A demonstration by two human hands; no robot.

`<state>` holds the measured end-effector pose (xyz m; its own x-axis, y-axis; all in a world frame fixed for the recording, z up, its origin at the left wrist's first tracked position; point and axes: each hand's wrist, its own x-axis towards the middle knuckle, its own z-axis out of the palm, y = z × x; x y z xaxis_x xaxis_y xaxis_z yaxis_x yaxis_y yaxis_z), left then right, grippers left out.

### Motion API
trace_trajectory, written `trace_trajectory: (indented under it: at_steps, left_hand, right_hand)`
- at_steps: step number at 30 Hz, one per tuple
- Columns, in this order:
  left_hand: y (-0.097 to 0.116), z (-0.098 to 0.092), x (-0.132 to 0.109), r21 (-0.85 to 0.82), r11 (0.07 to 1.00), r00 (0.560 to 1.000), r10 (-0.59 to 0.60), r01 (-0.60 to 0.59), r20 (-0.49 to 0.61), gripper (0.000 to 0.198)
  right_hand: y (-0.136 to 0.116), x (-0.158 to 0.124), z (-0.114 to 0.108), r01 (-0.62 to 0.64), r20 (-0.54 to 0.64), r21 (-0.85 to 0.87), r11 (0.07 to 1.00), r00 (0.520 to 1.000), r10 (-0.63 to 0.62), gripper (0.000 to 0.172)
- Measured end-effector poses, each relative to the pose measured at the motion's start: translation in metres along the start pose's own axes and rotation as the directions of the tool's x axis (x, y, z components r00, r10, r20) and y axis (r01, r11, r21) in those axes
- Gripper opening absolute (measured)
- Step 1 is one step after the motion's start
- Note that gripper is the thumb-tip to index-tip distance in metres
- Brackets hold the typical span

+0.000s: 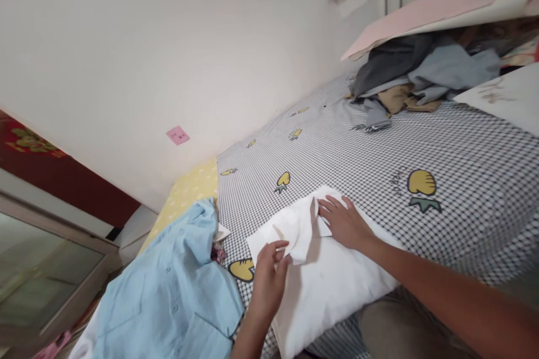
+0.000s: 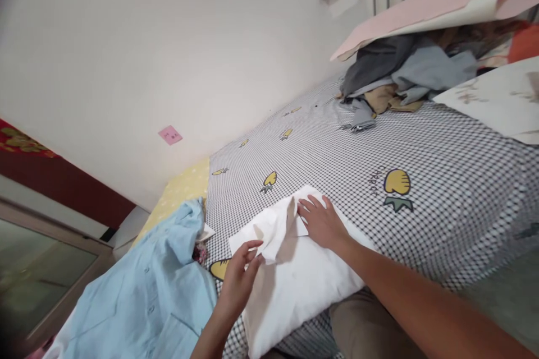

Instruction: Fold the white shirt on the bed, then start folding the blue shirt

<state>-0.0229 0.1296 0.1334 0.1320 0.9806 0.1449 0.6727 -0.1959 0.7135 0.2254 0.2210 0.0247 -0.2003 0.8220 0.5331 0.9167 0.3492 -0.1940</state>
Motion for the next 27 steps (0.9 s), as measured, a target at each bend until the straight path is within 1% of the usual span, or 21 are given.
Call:
trace_trajectory:
  at_steps: [1,2,4,6,8,9,11,12,13,14,16,17,18,19,20,21,22,24,25,27]
  left_hand:
    - [0.001,0.0,0.0,0.022,1.0,1.0,0.014,-0.014,-0.02,0.028]
    - [0.002,0.0,-0.001,0.043,0.999,0.999,0.028,-0.026,-0.032,0.025]
    - [0.002,0.0,-0.002,0.046,0.999,0.999,0.027,-0.025,-0.035,0.033]
    - [0.0,0.001,-0.003,-0.006,1.0,0.999,-0.008,0.007,-0.035,0.043]
    - [-0.003,0.002,-0.004,-0.055,0.998,0.996,-0.041,0.037,-0.075,0.046]
    - [-0.005,0.003,-0.004,-0.055,0.998,0.992,-0.044,0.037,-0.118,0.048]
    - [-0.01,0.005,-0.006,0.004,1.0,0.972,0.0,0.001,-0.234,0.051]
    - [-0.013,0.004,-0.007,0.062,0.997,0.96,0.052,-0.036,-0.275,0.054]
    - [-0.015,0.004,-0.008,0.13,0.988,0.949,0.123,-0.088,-0.29,0.057]
    - [-0.016,0.002,-0.008,0.2,0.969,0.942,0.199,-0.147,-0.272,0.061]
    - [-0.016,-0.003,-0.006,0.329,0.909,0.932,0.323,-0.257,-0.164,0.067]
    - [-0.015,-0.005,-0.002,0.38,0.879,0.93,0.351,-0.288,-0.107,0.061]
    - [-0.013,-0.007,0.003,0.418,0.859,0.933,0.354,-0.296,-0.067,0.05]
    - [-0.011,-0.009,0.01,0.44,0.856,0.942,0.331,-0.273,-0.06,0.037]
    - [-0.008,-0.01,0.019,0.441,0.872,0.957,0.276,-0.213,-0.085,0.025]
    - [-0.007,-0.01,0.03,0.421,0.899,0.971,0.197,-0.123,-0.137,0.02]
    - [-0.006,-0.011,0.042,0.385,0.923,0.974,0.105,-0.021,-0.198,0.023]
    - [-0.009,-0.01,0.067,0.299,0.941,0.95,-0.065,0.16,-0.304,0.028]
    - [-0.012,-0.01,0.079,0.264,0.938,0.931,-0.126,0.224,-0.342,0.028]
    - [-0.023,-0.011,0.095,0.219,0.931,0.897,-0.189,0.293,-0.4,0.02]
  right_hand:
    - [0.0,0.0,0.0,-0.003,0.002,-0.002,1.0,1.0,0.003,0.05]
    - [0.0,0.0,-0.001,-0.009,0.006,-0.007,1.0,1.0,0.009,0.049]
    - [-0.001,0.001,-0.002,-0.018,0.018,-0.019,1.0,1.0,0.019,0.047]
    - [-0.002,0.002,-0.004,-0.018,0.032,-0.026,0.999,0.999,0.019,0.045]
    - [-0.003,0.002,-0.006,-0.011,0.037,-0.02,1.0,0.999,0.012,0.044]
    - [-0.003,0.002,-0.007,-0.011,0.037,-0.015,1.0,0.999,0.011,0.044]
    - [-0.003,0.002,-0.008,-0.017,0.032,-0.01,1.0,0.999,0.017,0.044]
    - [-0.004,0.002,-0.008,-0.019,0.031,-0.012,1.0,0.999,0.02,0.045]
    - [-0.004,0.002,-0.008,-0.02,0.03,-0.016,1.0,0.999,0.02,0.045]
    - [-0.004,0.002,-0.008,-0.018,0.031,-0.02,1.0,0.999,0.019,0.045]
    - [-0.004,0.002,-0.009,-0.015,0.032,-0.023,1.0,0.999,0.015,0.046]
    - [-0.004,0.002,-0.009,-0.017,0.032,-0.023,1.0,0.999,0.017,0.046]
    - [-0.004,0.002,-0.009,-0.02,0.033,-0.023,1.0,0.999,0.021,0.047]
    - [-0.004,0.002,-0.01,-0.023,0.036,-0.023,0.999,0.999,0.024,0.047]
    - [-0.004,0.003,-0.01,-0.025,0.04,-0.022,0.999,0.999,0.025,0.048]
    - [-0.004,0.003,-0.01,-0.026,0.045,-0.02,0.999,0.999,0.026,0.048]
    - [-0.004,0.003,-0.009,-0.028,0.049,-0.018,0.999,0.998,0.029,0.049]
    - [-0.004,0.003,-0.008,-0.036,0.046,-0.013,0.999,0.998,0.037,0.049]
    - [-0.004,0.003,-0.007,-0.043,0.037,-0.011,0.999,0.998,0.043,0.048]
    - [-0.004,0.003,-0.005,-0.053,0.013,-0.012,0.999,0.998,0.053,0.047]
